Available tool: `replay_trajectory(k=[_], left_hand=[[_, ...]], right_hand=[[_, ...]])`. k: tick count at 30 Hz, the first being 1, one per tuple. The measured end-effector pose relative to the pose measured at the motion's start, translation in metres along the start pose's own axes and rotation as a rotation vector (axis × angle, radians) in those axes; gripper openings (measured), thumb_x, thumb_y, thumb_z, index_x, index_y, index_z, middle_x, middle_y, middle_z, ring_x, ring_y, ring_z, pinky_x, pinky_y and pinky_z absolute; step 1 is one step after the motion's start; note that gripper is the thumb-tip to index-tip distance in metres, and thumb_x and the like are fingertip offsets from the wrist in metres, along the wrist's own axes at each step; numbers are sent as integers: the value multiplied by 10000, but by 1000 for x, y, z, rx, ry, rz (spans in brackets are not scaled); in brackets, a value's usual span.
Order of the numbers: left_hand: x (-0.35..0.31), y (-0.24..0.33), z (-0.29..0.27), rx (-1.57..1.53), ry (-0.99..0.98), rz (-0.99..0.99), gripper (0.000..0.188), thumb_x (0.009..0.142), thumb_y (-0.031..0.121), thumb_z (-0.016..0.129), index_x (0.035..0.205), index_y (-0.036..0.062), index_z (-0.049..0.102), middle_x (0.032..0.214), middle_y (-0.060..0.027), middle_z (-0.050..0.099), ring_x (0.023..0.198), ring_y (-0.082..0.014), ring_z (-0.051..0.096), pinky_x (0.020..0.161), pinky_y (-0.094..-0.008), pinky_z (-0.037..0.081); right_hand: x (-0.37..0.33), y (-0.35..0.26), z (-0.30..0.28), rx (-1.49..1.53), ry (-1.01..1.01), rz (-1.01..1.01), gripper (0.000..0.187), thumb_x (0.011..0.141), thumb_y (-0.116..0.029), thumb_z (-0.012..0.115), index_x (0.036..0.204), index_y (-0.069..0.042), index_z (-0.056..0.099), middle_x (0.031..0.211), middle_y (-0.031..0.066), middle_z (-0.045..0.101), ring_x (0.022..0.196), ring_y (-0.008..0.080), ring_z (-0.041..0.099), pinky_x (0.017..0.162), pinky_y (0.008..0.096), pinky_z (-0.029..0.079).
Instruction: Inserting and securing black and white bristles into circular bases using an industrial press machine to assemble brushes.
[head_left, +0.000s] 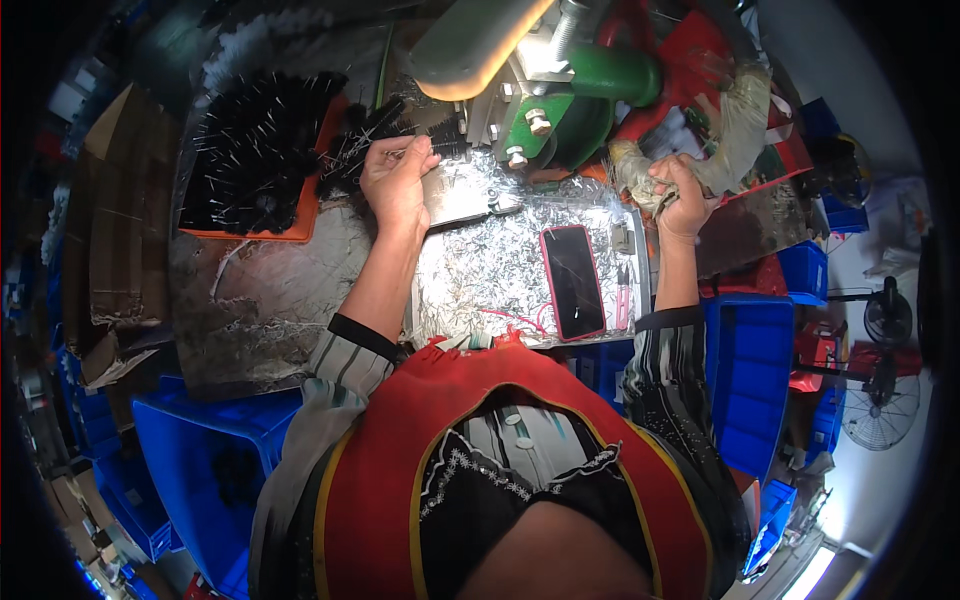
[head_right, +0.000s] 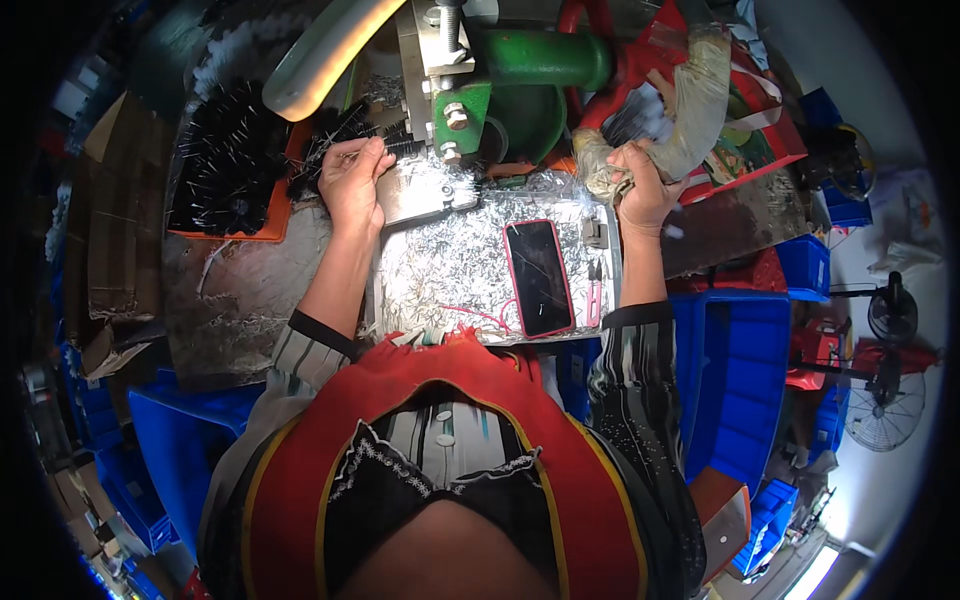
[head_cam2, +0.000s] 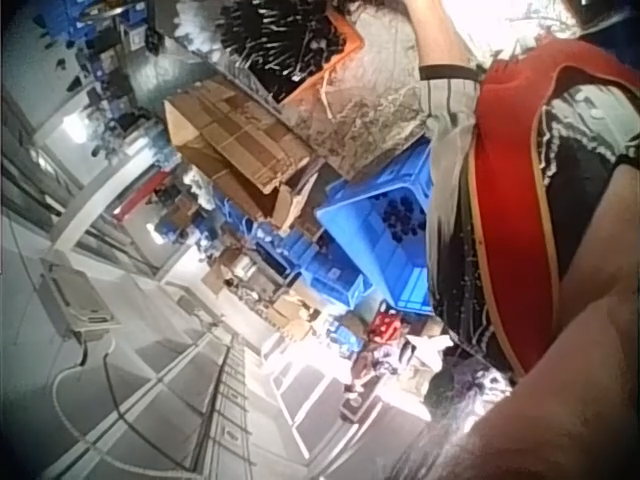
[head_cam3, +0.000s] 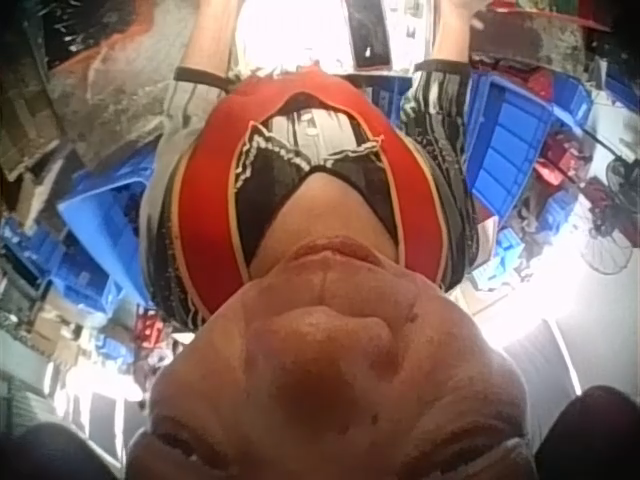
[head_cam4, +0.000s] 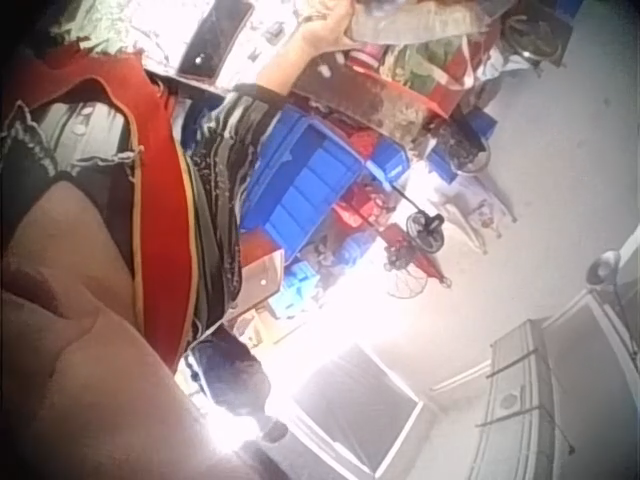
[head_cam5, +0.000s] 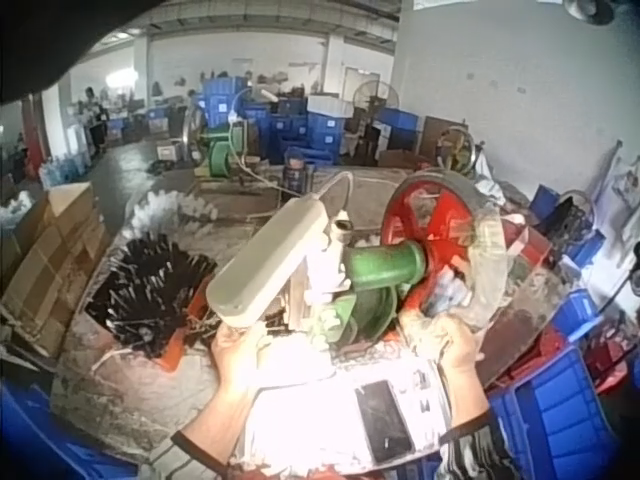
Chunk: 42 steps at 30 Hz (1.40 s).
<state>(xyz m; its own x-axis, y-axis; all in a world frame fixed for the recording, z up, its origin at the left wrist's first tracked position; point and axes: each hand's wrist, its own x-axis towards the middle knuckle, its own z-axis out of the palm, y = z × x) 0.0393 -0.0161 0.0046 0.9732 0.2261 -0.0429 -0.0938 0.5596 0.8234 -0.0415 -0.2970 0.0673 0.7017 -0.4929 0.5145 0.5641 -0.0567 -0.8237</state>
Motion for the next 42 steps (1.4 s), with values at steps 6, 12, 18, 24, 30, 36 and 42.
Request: replay_trajectory(k=[6, 12, 18, 24, 30, 36, 42], left_hand=[[-4, -2, -6, -5, 15, -12, 140, 769, -16, 651, 836, -21, 528, 775, -117, 584, 645, -155, 590, 601, -249, 543], [-2, -4, -11, -98, -29, 9, 147, 757, -71, 633, 819, -12, 512, 723, -116, 575, 600, -142, 564, 564, -249, 512], [-1, -3, -17, -123, -11, 9, 129, 773, -46, 630, 823, -9, 518, 750, -118, 581, 635, -164, 583, 580, -240, 522], [-9, 18, -57, 188, 36, 35, 337, 775, -4, 637, 1062, 10, 461, 936, -68, 543, 803, -139, 553, 714, -265, 486], [-26, 42, -60, 1374, -93, 558, 782, 613, 66, 736, 1296, 146, 362, 1246, -177, 336, 1167, -359, 302, 989, -475, 263], [9, 38, -46, 1812, -302, 605, 858, 619, 55, 732, 1334, 296, 323, 1350, -164, 283, 1243, -403, 254, 964, -556, 265], [44, 27, -43, 1862, -292, 626, 706, 666, 137, 711, 1277, 269, 384, 1266, -149, 411, 1118, -387, 421, 903, -526, 348]], right_hand=[[3, 3, -4, 84, 41, 101, 81, 693, 36, 594, 746, 13, 538, 590, 88, 536, 476, 173, 526, 433, 256, 416], [9, -11, -3, 32, 171, 360, 87, 694, 62, 589, 744, 15, 536, 599, 90, 555, 481, 173, 544, 428, 257, 429], [-9, 23, 10, 111, 109, -81, 51, 725, 34, 584, 762, 38, 549, 595, 82, 555, 536, 161, 564, 472, 246, 432], [-16, 14, 7, 21, 113, 67, 101, 747, -6, 635, 803, 50, 573, 770, 92, 593, 670, 168, 594, 540, 260, 483], [-16, 24, 11, 7, 275, -7, 209, 746, 2, 618, 945, 34, 561, 853, 96, 608, 713, 195, 620, 601, 268, 488], [-17, 28, 7, -6, 212, 5, 286, 737, 2, 628, 1009, 14, 541, 881, 94, 602, 712, 194, 619, 594, 262, 491], [-18, 25, 8, -4, 238, 20, 193, 740, 41, 600, 928, 33, 556, 862, 89, 585, 729, 162, 582, 685, 280, 506]])
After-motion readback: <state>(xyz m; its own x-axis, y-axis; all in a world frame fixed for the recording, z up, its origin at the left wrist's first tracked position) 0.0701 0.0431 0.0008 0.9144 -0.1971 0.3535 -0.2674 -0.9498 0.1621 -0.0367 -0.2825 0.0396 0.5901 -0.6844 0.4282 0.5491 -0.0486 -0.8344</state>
